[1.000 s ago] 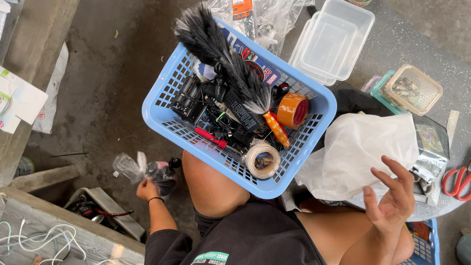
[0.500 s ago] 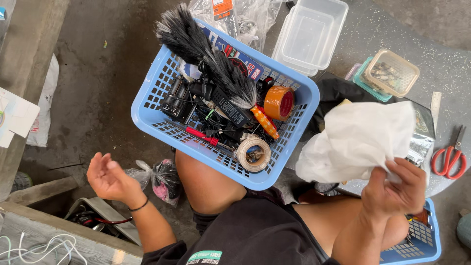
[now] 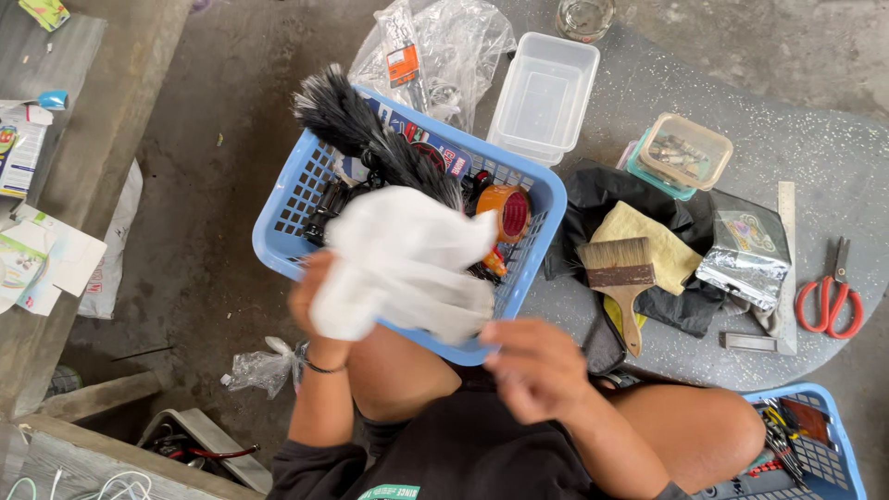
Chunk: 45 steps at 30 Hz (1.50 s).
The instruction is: The person wipes small metal parts with a cloth, places them into a plastic container, and closes it. Then the person empties a blue basket of assorted items onto the table, sorts through them, and places selected items into a black pouch and other containers.
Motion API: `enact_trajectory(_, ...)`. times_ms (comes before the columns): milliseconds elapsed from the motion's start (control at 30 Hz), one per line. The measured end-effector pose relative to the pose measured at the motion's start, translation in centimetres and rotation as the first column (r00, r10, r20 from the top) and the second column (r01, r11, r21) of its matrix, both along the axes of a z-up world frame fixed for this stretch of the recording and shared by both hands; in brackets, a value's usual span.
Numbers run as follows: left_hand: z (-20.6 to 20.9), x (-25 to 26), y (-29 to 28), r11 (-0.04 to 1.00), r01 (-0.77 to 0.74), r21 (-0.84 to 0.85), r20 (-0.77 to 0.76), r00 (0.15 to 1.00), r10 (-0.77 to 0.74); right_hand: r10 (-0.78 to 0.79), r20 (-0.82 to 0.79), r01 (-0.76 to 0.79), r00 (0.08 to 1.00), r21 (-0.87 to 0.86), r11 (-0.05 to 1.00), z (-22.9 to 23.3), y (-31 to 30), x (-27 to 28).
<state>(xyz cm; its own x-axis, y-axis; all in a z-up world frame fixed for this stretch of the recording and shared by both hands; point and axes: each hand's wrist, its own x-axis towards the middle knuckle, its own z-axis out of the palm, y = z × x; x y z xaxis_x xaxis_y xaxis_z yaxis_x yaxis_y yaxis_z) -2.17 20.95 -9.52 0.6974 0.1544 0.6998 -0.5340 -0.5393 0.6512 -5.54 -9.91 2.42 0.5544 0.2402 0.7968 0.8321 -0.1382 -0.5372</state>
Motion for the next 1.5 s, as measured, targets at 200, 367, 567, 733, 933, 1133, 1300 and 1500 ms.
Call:
enact_trajectory(200,-2.6,0.9,9.3,0.831,-0.530,0.168,0.124,0.848,0.516,-0.299,-0.424,0.286,0.855,-0.097,0.953,-1.1,-3.7,-0.1)
enact_trajectory(367,-2.4,1.8,12.2,0.827,-0.470,-0.308,0.151,0.834,0.531,-0.356,-0.400,0.212,0.844,-0.362,0.908,-3.5,-1.0,5.3)
enact_trajectory(567,-1.8,-2.1,12.5,0.816,-0.376,-0.440,-0.124,0.925,0.359,-0.395,-0.312,0.068,0.864,-0.706,0.705,-8.8,6.8,15.7)
enact_trajectory(733,-2.1,-4.3,13.2,0.700,-0.247,-0.670,-0.007,0.945,0.328,-0.475,-0.484,-0.153,0.735,-0.801,0.579,-10.3,9.3,17.4)
enact_trajectory(933,-1.9,-4.6,13.1,0.537,-0.167,-0.827,0.000,0.955,0.298,-0.404,-0.314,0.303,0.859,-0.324,0.896,-7.2,6.4,16.9)
enact_trajectory(1133,-2.8,-1.9,10.8,0.487,-0.176,-0.856,-0.041,0.960,0.276,0.057,-0.779,0.248,0.624,0.267,0.931,-2.8,2.9,15.3)
enact_trajectory(1300,-3.6,2.3,5.8,0.485,-0.128,-0.865,-0.101,0.992,0.081,0.257,-0.699,0.128,0.667,0.448,0.885,-2.5,5.0,12.2)
enact_trajectory(1500,-1.8,1.9,-0.7,0.748,0.039,-0.663,-0.198,0.954,-0.226,0.011,-0.471,-0.226,0.882,-0.403,0.887,-2.2,11.4,5.9)
